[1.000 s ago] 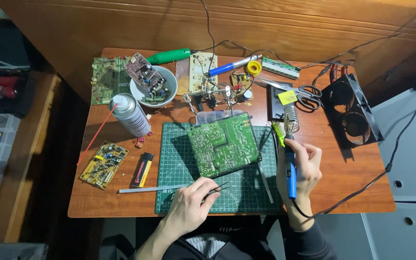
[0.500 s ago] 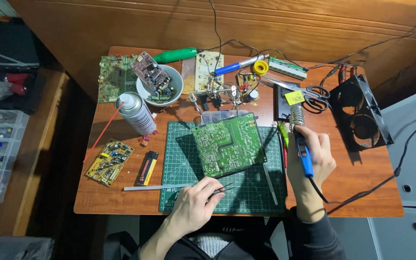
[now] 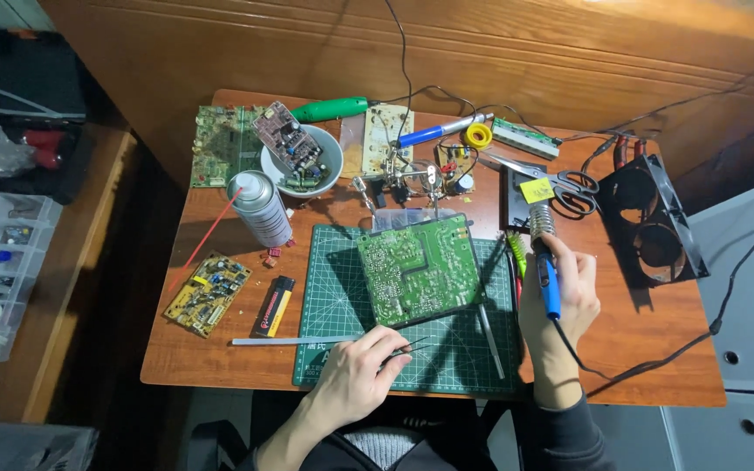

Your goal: The person solders a green circuit board using a soldering iron and solder wire. They then use a desoldering pump to remove solder from the board and a utility knife to scrape the surface.

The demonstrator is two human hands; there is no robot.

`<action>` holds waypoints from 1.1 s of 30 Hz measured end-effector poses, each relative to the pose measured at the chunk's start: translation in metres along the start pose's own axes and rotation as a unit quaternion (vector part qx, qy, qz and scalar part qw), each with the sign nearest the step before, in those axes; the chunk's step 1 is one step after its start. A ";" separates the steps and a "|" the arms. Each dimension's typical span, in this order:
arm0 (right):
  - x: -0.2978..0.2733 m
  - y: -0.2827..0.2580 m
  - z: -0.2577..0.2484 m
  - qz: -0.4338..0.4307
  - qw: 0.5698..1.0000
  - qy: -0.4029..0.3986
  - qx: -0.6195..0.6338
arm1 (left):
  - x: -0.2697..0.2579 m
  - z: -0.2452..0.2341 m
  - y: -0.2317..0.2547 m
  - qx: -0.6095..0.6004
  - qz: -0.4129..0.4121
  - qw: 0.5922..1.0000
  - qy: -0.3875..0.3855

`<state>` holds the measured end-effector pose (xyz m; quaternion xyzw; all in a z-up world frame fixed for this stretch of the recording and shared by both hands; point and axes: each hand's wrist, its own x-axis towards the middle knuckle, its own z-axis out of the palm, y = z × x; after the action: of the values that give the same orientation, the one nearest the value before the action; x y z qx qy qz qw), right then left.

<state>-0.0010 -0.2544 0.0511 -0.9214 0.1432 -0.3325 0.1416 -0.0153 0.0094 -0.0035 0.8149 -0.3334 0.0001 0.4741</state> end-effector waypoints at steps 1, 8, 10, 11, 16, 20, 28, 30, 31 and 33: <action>-0.004 0.006 0.002 0.000 1.000 0.000 0.000 | -0.001 0.000 -0.001 0.000 0.000 1.000 0.000; -0.025 0.007 -0.003 0.014 0.997 0.008 0.074 | -0.003 0.002 -0.002 0.005 -0.011 1.000 -0.016; -0.032 0.012 -0.002 0.013 0.995 0.023 0.094 | -0.002 0.002 -0.001 0.008 -0.010 1.000 -0.013; -0.037 0.014 -0.001 0.011 0.995 0.024 0.099 | -0.002 0.002 -0.002 0.007 -0.009 1.000 -0.013; -0.065 0.009 -0.006 0.121 0.980 -0.007 0.158 | -0.005 -0.002 -0.002 -0.018 -0.024 0.999 -0.010; -0.093 0.018 0.004 0.035 0.972 -0.031 0.228 | -0.013 -0.008 -0.010 -0.085 -0.019 0.995 0.049; -0.093 -0.016 -0.007 -0.065 0.883 -0.141 0.442 | 0.003 -0.048 -0.020 0.171 -0.008 0.971 0.165; -0.086 -0.025 -0.014 -0.071 0.773 -0.195 0.600 | 0.006 -0.049 -0.023 0.245 -0.026 0.954 0.172; -0.080 -0.028 -0.015 -0.068 0.772 -0.196 0.601 | 0.007 -0.048 -0.025 0.245 -0.028 0.954 0.170; -0.069 -0.034 -0.018 -0.084 0.637 -0.284 0.712 | 0.010 -0.046 -0.027 0.300 -0.036 0.940 0.159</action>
<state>-0.0574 -0.2012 0.0370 -0.5922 -0.2628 -0.0637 0.7591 0.0217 0.0484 0.0044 0.9202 -0.2084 0.2130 0.2540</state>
